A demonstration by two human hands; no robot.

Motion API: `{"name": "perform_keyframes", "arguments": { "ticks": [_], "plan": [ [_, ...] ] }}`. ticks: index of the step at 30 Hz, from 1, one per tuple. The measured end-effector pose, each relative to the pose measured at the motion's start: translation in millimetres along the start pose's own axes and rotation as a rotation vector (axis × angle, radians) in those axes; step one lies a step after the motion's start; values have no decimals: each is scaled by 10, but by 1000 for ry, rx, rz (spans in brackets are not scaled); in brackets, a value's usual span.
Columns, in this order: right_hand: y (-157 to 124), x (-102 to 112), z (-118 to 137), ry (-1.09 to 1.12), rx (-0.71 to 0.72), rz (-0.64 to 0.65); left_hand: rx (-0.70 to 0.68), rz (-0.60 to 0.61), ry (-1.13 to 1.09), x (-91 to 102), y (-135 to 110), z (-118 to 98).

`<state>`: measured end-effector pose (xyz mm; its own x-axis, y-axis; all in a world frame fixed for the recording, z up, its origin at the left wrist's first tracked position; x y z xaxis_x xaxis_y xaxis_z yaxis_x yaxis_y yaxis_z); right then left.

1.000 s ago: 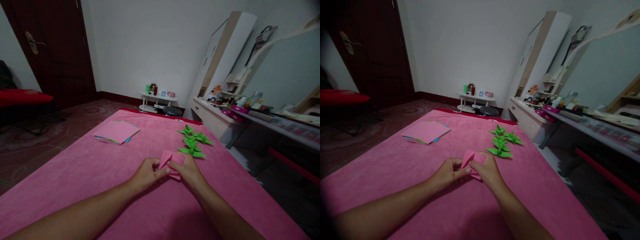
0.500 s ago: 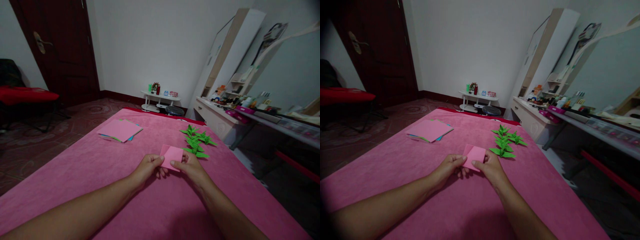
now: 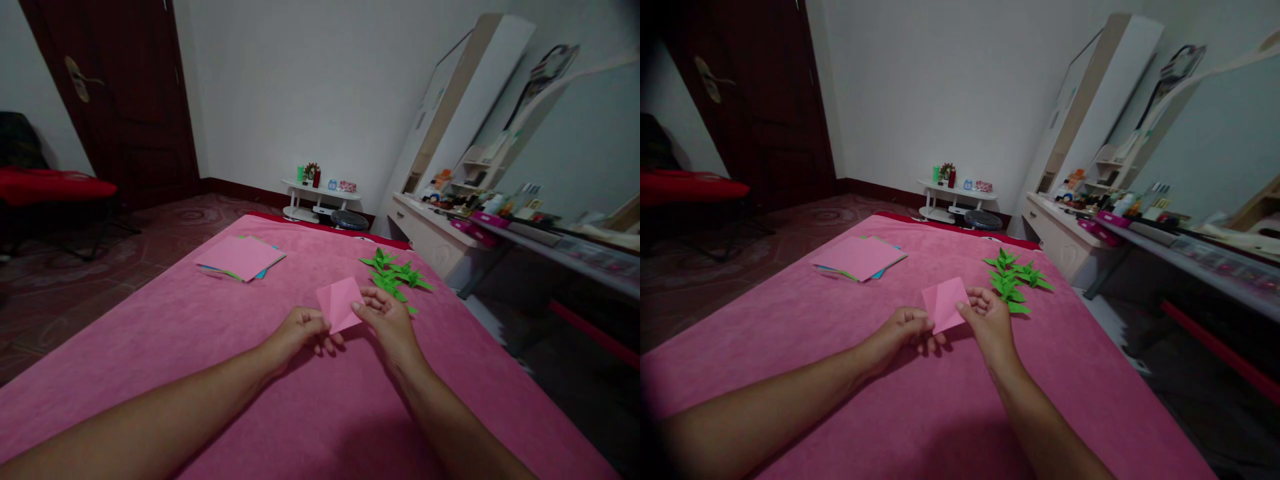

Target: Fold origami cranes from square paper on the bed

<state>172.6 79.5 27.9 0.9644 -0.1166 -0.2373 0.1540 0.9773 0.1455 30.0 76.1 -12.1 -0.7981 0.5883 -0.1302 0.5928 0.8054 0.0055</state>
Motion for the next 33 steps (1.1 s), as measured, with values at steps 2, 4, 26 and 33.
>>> {"name": "perform_keyframes", "arguments": {
  "ticks": [2, 4, 26, 33],
  "plan": [
    [5, 9, 13, -10, 16, -10, 1, 15, 42, -13, -16, -15],
    [5, 7, 21, -17, 26, -9, 2, 24, 61, -18, -22, -13],
    [-49, -150, -26, -81, 15, 143, -4, 18, -1, -23, 10, 1],
    [-79, -176, 10, -94, 52, 155, -2, 15, 54, -30, 4, -14]
  ]
}}
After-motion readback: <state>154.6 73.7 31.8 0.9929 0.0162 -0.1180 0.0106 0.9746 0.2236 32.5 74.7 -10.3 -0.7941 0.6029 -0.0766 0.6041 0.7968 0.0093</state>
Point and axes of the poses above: each hand's wrist, its own y-axis towards the middle knuckle, its own x-axis out of the back of the hand, z = x × y, the point moved 7 cm from there along y, towards the middle knuckle, and after that the axes turned 11 degrees about y, right-handed, at the moved point
